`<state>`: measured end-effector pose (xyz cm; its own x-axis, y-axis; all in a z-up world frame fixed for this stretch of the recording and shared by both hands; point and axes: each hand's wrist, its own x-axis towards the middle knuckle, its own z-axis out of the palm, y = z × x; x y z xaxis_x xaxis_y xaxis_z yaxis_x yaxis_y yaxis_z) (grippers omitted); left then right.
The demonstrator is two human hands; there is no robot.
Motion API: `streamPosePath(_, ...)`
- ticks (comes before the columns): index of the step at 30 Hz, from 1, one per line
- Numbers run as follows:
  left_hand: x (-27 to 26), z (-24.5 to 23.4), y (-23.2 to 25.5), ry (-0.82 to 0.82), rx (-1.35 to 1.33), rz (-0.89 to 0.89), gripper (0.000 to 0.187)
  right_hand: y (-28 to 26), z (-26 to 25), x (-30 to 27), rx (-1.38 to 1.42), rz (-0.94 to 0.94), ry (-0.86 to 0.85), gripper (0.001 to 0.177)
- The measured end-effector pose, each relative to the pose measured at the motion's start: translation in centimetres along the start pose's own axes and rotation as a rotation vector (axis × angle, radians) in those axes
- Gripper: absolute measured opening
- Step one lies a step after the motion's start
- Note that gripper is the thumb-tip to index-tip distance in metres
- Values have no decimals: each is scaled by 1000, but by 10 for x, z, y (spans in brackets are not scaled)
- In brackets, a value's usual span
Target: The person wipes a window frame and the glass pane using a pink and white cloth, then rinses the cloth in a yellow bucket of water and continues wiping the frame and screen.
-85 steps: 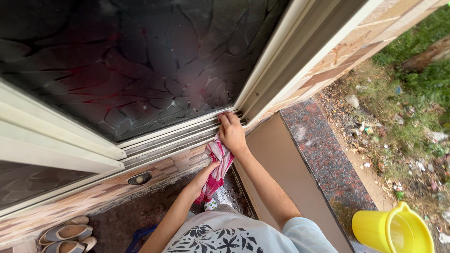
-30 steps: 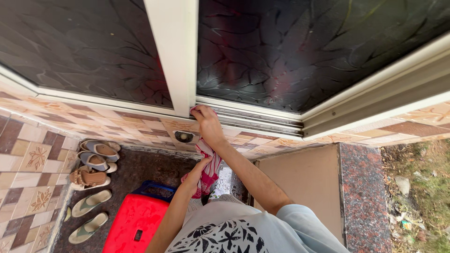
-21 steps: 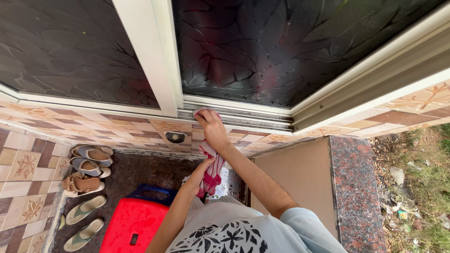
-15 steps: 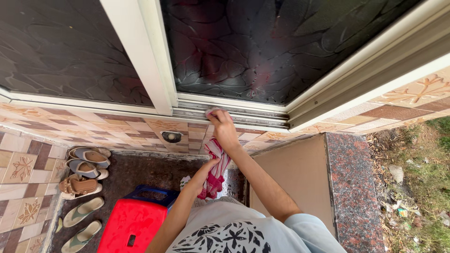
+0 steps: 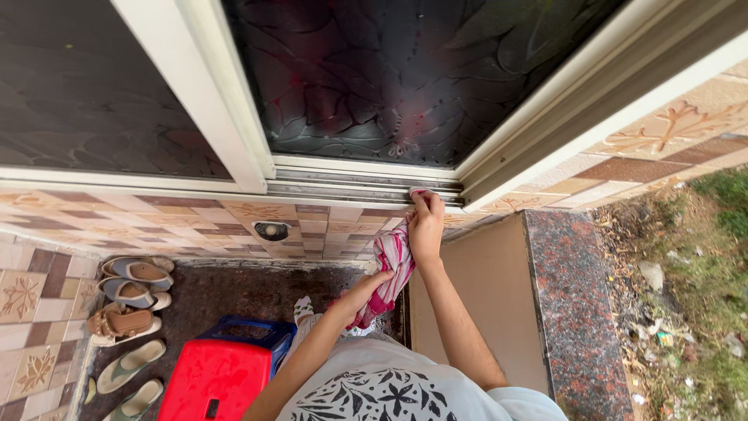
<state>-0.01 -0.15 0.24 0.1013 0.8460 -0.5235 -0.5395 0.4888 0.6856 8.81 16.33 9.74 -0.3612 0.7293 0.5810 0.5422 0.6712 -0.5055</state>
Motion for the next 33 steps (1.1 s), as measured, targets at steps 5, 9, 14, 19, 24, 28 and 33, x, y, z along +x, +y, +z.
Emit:
streamPosePath(5,-16,-15,2,77,-67,-43,54,-29,20,7,-41,-116,-55,55)
streamPosePath(9,-30,-40,-3,156,-28,45,54,-62,57,10,13,-290,-154,53)
streamPosePath(14,-63,-58,6,273,-213,1,48,-111,98,21,139,-415,-225,43)
streamPosePath(19,-88,-72,22,356,-311,30,45,-149,135,33,205,-515,-300,43)
streamPosePath(24,-80,-87,17,381,-339,167,44,-148,144,39,337,-520,-351,42)
streamPosePath(28,-66,-90,14,329,-361,134,44,-142,137,45,310,-613,-362,42)
streamPosePath(33,-48,-79,15,242,-319,36,42,-129,115,43,244,-579,-330,40)
